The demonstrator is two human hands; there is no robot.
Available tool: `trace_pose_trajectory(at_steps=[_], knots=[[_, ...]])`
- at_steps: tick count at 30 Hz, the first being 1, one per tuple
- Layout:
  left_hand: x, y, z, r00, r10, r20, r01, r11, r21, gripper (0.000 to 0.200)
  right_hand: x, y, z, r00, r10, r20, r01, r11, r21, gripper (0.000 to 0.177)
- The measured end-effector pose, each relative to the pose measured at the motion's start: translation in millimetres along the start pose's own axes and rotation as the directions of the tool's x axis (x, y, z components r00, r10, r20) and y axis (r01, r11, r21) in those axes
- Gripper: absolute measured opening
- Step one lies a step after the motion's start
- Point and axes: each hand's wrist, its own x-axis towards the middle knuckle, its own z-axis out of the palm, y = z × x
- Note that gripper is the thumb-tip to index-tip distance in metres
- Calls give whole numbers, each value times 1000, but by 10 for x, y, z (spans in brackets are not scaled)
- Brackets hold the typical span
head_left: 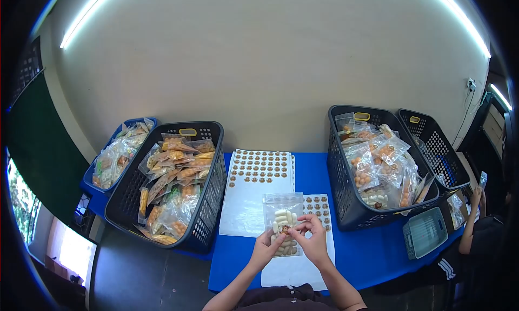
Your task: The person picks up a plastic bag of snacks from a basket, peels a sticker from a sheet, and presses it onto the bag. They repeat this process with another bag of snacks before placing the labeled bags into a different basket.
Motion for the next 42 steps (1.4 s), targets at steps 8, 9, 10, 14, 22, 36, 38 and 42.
trace_pose_trajectory(at_steps=[8, 9, 10, 14, 22, 36, 38, 42], knots=[[-10, -38, -11, 1000, 8, -22, -9, 999, -38, 32, -76, -78, 29, 934, -348, -78, 236, 767, -596, 34], [-20, -18, -11, 1000, -7, -26, 5, 999, -48, 32, -67, -48, 19, 956, -273, -110, 192, 861, -471, 34], [-32, 0, -10, 999, -24, -25, 21, 996, -82, 32, -52, 11, 7, 973, -192, -130, 140, 933, -332, 34], [-64, 119, -12, 996, -84, -3, 83, 983, -165, 33, 0, 96, -54, 979, -54, -195, 52, 999, -12, 34], [-76, 104, -4, 997, -69, 37, 71, 997, -30, 36, -59, 76, 50, 994, 95, 48, -101, 980, 171, 36], [-92, 184, 6, 987, -113, 114, 115, 993, -14, 42, -60, 77, 60, 987, 123, 104, -149, 942, 301, 15], [-89, 191, -1, 986, -95, 136, 101, 994, -37, 39, -63, 91, 72, 990, 113, 83, -133, 942, 309, 15], [-81, 168, -7, 985, -111, 134, 117, 992, -39, 39, -91, 132, 125, 995, 102, 0, -95, 932, 350, 18]])
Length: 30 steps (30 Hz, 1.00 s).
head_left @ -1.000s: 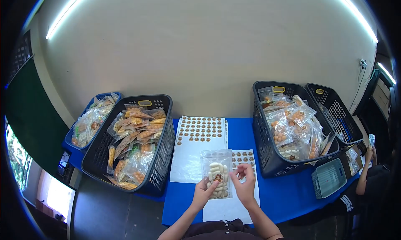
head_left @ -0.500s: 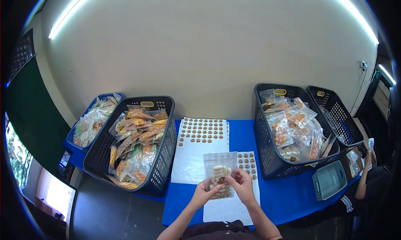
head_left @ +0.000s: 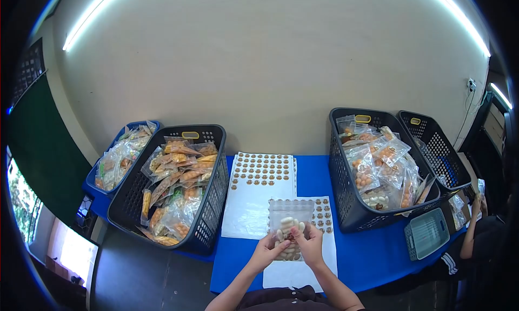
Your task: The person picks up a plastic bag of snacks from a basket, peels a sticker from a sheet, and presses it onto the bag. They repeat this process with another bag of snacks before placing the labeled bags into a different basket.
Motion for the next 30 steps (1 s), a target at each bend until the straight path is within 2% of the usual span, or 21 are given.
trace_pose_trajectory(at_steps=[4, 7, 15, 18, 19, 22, 25, 30], knots=[[-17, 26, 44, 996, 7, -92, -8, 1000, -6, 37, 35, 92, -79, 997, 81, 9, -81, 988, 129, 16], [-8, 52, 46, 987, -7, -159, 6, 1000, -9, 32, -16, 55, -60, 989, 78, 123, -77, 997, -13, 20], [71, -129, -3, 952, 45, -303, -18, 996, 91, 33, -13, 20, -106, 960, 41, 278, -13, 995, -104, 39], [54, -104, -43, 964, -39, -262, 37, 999, -9, 33, -1, -37, -159, 947, 62, 314, -19, 990, -139, 40], [54, -84, -36, 972, -16, -236, 20, 1000, 16, 32, 1, -50, -168, 942, 74, 328, -23, 988, -156, 40], [42, -6, -13, 989, 12, -146, -3, 998, 60, 30, -24, -33, -134, 978, 56, 201, -26, 988, -150, 38], [31, 37, -28, 998, -17, -66, 20, 999, 47, 28, -9, 47, -127, 985, 65, 161, -81, 992, 99, 32], [36, 46, 3, 999, 9, -49, -10, 1000, -19, 23, -32, 27, -90, 997, 13, 75, -18, 998, 63, 25]])
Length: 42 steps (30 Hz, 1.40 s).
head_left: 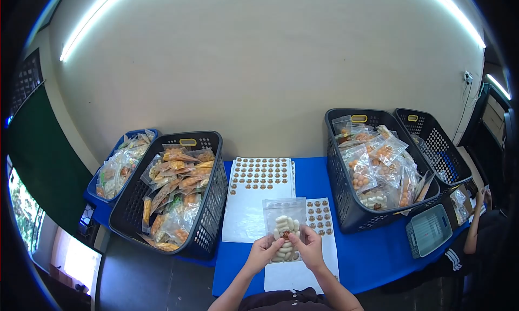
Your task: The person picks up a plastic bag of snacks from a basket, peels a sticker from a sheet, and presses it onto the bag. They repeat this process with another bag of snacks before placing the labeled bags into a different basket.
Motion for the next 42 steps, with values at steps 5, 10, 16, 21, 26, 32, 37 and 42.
trace_pose_trajectory(at_steps=[5, 10, 16, 21, 26, 32, 37, 42], knots=[[13, -89, 19, 998, -33, -62, 30, 998, -53, 43, 17, -36, -34, 997, 72, -21, -71, 997, 29, 19], [66, -122, 53, 998, 6, -55, -4, 999, 41, 61, 47, -20, -86, 1000, 2, 27, 2, 990, -139, 19], [117, -83, 202, 999, 20, -30, -20, 1000, -10, 65, 79, 151, -123, 983, -76, -167, 52, 988, -145, 17], [102, -209, 232, 999, 0, -51, -3, 999, -52, 62, 73, 258, -132, 959, -98, -266, 56, 985, -160, 17], [103, -195, 156, 989, -110, -103, 113, 993, 23, 51, 73, 263, -184, 984, -98, -146, 60, 967, -247, 20], [190, -310, 170, 979, 170, -111, -159, 982, 98, 30, 71, 251, -128, 976, -64, -209, 37, 991, -130, 16], [189, -263, 226, 984, 176, -11, -169, 959, 229, 32, 73, 197, -114, 931, -11, -366, 36, 997, 62, 16], [225, -414, 114, 978, 208, -24, -190, 928, 321, 39, 44, 316, -225, 953, 1, -304, -18, 998, -54, 14]])
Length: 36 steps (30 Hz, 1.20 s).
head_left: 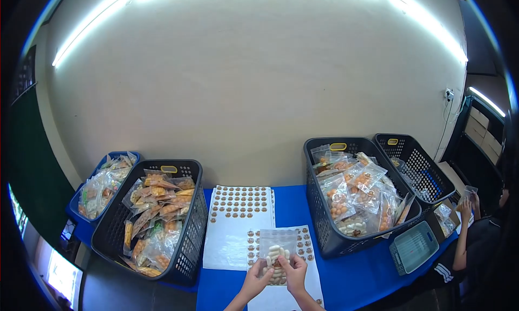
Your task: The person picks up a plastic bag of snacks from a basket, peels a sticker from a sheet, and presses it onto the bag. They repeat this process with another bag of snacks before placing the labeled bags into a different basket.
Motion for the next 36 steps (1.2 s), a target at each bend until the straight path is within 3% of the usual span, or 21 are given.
trace_pose_trajectory(at_steps=[1, 4, 10, 13, 16, 17, 20, 21, 24, 27, 30, 33, 36], knots=[[-7, -14, -17, 1000, 13, -14, -12, 997, 81, 40, 2, 9, -18, 1000, 1, 23, 0, 999, -43, 14], [19, 111, -79, 983, -183, 16, 183, 983, 30, 45, 62, 55, 11, 997, -19, 74, 19, 1000, 2, 14], [-77, 154, -40, 980, -197, 36, 200, 965, -169, 42, -73, -239, 132, 997, -47, 69, 50, 998, -38, 19], [-128, 108, -39, 976, -216, 23, 216, 958, -190, 41, -72, -240, 48, 992, 41, 117, -29, 994, -102, 17], [-122, 96, -17, 980, -196, -26, 185, 955, -230, 34, -25, -201, 17, 961, 116, 253, -128, 991, 34, 20], [-114, 79, -16, 982, -183, -55, 165, 955, -246, 32, -22, -179, 0, 942, 87, 323, -90, 996, -6, 23], [-40, -80, -76, 983, -59, -176, 56, 998, -27, 25, -30, -156, -22, 875, 43, 482, 2, 996, -92, 33], [-60, 137, -22, 974, 11, -228, -4, 1000, 27, 23, -34, -172, -21, 863, 48, 502, 10, 994, -112, 35], [-65, 205, -2, 965, 28, -260, -7, 996, 84, 24, -36, -217, -19, 851, 6, 525, 82, 986, -145, 37], [-27, 169, -99, 966, 41, -257, 45, 945, 323, 27, -58, -245, -16, 848, -39, 528, 129, 982, -136, 39], [-34, 198, -98, 971, -20, -240, 87, 958, 272, 28, -45, -172, -23, 850, -55, 524, 112, 991, -78, 40], [-10, 277, -47, 974, -110, -199, 77, 984, -163, 26, -80, -179, 1, 860, 6, 510, 59, 992, -111, 40], [-8, 118, -90, 987, 20, -162, -24, 1000, -20, 25, -102, -133, 40, 878, 82, 472, -10, 988, -153, 36]])
